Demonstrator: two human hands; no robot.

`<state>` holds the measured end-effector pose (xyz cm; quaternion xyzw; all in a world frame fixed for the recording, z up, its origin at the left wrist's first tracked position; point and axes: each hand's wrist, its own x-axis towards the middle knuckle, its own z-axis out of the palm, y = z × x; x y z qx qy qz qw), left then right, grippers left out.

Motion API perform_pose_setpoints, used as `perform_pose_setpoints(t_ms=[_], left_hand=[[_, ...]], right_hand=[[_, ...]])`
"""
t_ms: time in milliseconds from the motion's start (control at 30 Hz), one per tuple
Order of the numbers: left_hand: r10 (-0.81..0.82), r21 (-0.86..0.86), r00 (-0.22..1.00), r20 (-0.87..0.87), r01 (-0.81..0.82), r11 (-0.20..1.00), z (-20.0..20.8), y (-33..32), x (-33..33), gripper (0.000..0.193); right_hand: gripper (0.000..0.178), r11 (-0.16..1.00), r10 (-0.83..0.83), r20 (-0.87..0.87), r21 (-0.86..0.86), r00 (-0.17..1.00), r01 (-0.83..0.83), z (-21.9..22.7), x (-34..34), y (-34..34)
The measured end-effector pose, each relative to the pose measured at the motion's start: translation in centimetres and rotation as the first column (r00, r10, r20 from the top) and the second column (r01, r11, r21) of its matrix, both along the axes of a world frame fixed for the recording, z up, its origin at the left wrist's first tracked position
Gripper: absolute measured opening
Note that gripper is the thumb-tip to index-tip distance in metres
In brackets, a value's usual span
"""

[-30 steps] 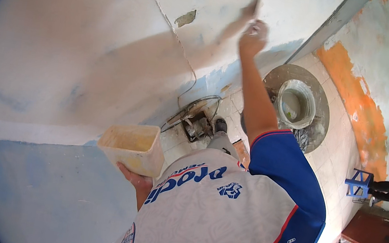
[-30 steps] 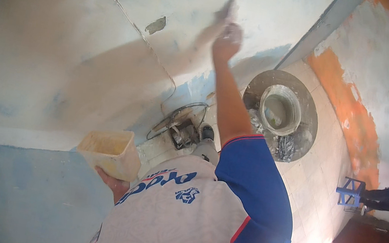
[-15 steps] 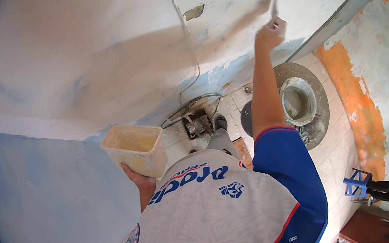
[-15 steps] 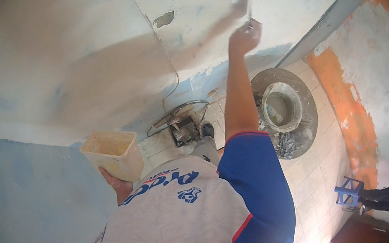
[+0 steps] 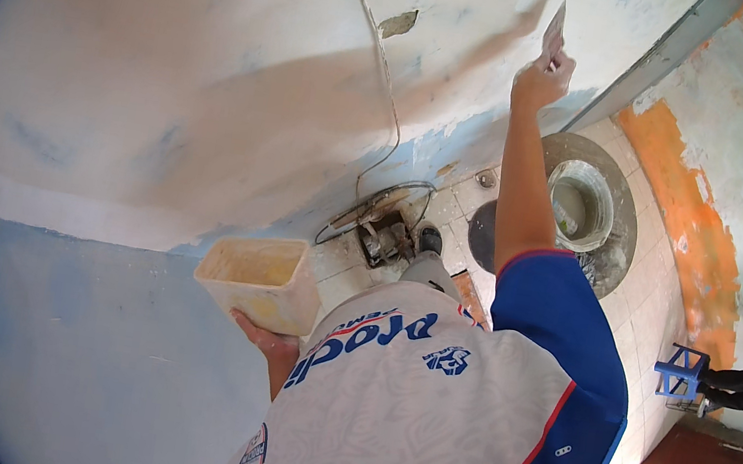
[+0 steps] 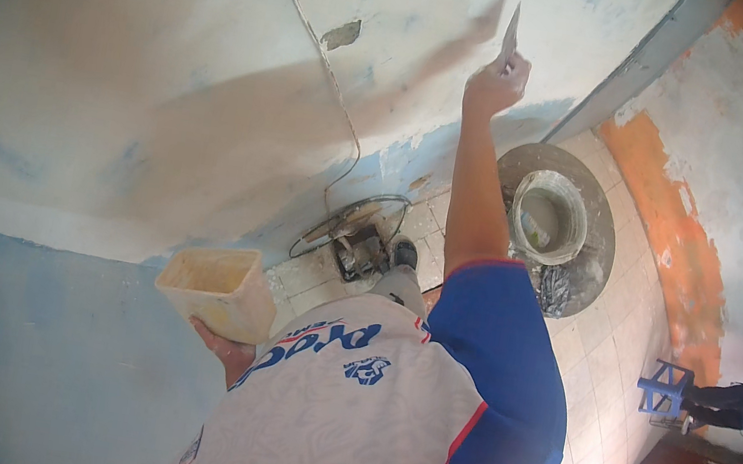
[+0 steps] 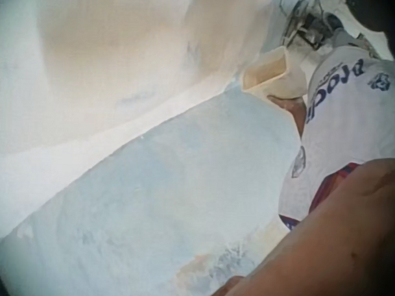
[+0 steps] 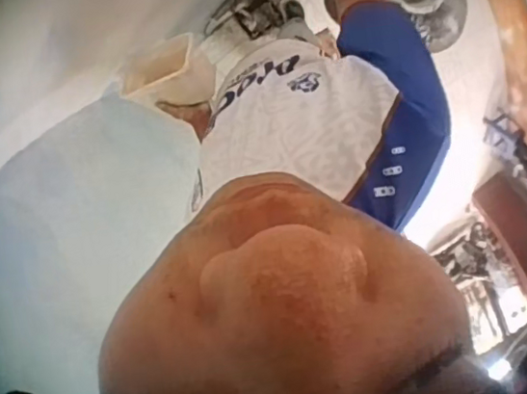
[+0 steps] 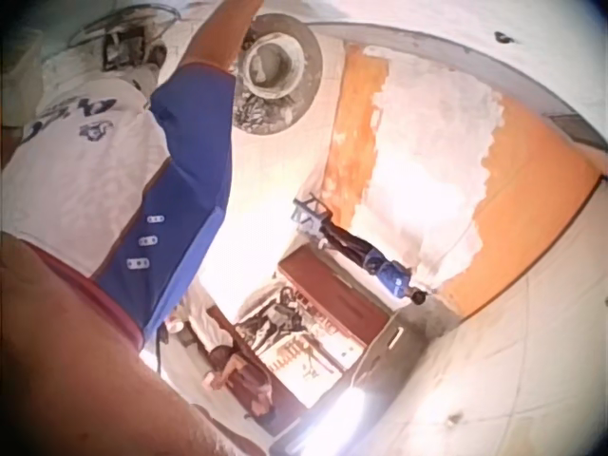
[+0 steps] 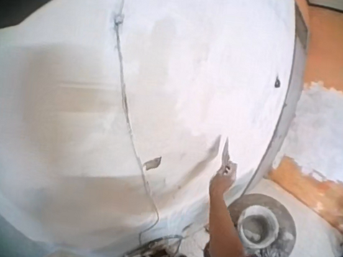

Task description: The person applies a white filler compound to a wall using a red trowel, repeatedly picking up more compound from a plastic container held in the left hand and smoothing it over cracks and uneven surfaces on the wall.

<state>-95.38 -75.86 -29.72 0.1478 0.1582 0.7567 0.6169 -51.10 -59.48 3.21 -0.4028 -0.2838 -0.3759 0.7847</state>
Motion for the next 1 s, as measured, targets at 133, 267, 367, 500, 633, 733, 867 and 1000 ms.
perform_pose_setpoints(t_ms=[133, 267, 367, 500, 633, 733, 867, 1000], left_hand=[[-0.004, 0.026, 0.999, 0.048, 0.003, 1.000, -0.9, 2.0, 1.0, 0.077], [-0.480, 0.444, 0.156, 0.863, 0.220, 0.869, -6.5, 3.7, -1.9, 0.076], [0.026, 0.093, 0.999, 0.045, -0.031, 0.995, -0.1, 3.0, 1.7, 0.076], [-0.286, 0.225, 0.753, 0.593, 0.186, 0.956, -5.6, 6.2, -0.1, 0.075], [0.014, 0.072, 0.999, -0.043, -0.011, 0.997, -2.2, 7.1, 2.3, 0.076], [-0.443, 0.452, 0.622, 0.646, 0.156, 0.878, -4.5, 8.5, 1.4, 0.076], [0.052, 0.018, 0.998, 0.042, -0.053, 0.998, -2.4, 8.5, 2.5, 0.077], [0.001, 0.058, 0.999, 0.033, -0.003, 0.998, -3.2, 7.6, 1.2, 0.077]], right_hand=[[0.010, 0.968, -0.247, 0.231, 0.013, 0.941, 0.250, -0.8, 0.4, 4.4], [0.015, 0.977, 0.039, 0.525, -0.199, 0.850, 0.078, -12.9, -12.5, 2.8], [0.012, 0.966, 0.218, 0.419, -0.223, 0.882, -0.133, -14.5, -10.6, 1.5], [0.013, 0.991, -0.007, 0.241, -0.130, 0.971, 0.039, -8.3, -7.4, 3.4], [0.016, 0.994, -0.039, 0.482, -0.067, 0.875, 0.081, -8.9, -10.1, 8.7], [0.015, 0.968, 0.020, 0.547, -0.221, 0.837, 0.121, -13.6, -13.9, 10.4], [0.013, 0.965, 0.117, 0.550, -0.260, 0.827, 0.037, -17.6, -12.2, 8.0], [0.013, 0.985, -0.005, 0.343, -0.162, 0.939, 0.064, -14.1, -10.3, 6.2]])
